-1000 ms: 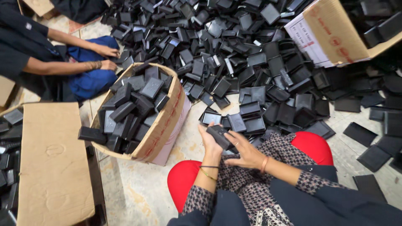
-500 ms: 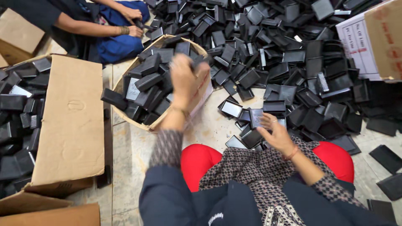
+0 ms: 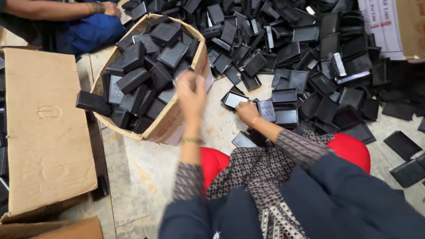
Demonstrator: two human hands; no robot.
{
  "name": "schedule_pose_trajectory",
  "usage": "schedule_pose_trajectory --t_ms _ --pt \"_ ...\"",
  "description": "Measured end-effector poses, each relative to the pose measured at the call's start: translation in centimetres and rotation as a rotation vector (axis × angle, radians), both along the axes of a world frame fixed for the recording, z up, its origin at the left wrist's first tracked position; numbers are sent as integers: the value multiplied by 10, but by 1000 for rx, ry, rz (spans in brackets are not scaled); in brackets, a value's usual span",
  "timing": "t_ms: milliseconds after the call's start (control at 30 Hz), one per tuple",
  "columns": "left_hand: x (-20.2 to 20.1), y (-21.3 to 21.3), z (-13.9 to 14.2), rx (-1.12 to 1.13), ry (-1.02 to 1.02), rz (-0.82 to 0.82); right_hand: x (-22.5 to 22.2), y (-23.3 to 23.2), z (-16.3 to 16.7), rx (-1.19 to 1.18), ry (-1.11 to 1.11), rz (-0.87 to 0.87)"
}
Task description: The person sits on the floor and repeatedly picks up small black plastic parts from a large pile, opens and closes them, and places them into a cardboard box. The person also moves a box and continues sorting the parts one at a time.
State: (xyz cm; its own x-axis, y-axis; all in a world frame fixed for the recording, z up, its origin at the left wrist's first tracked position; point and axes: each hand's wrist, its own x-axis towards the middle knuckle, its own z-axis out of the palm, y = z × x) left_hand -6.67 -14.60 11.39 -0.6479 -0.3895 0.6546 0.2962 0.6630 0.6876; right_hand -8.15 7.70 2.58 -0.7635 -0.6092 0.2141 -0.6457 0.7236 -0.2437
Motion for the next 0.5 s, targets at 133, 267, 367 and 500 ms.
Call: schedule_pose_trajectory --t_ms 133,267,367,500 --pt "34 65 -87 503 -231 -65 -24 -28 -1 203 -31 -218" --pt "39 88 -140 869 -598 -54 -10 -2 -11 -388 -431 -108" --pt "30 84 -157 1336 -676 -300 25 21 -18 -426 -810 75" --pt "18 66 -160 1569 -359 -223 26 58 -32 -450 -168 -151"
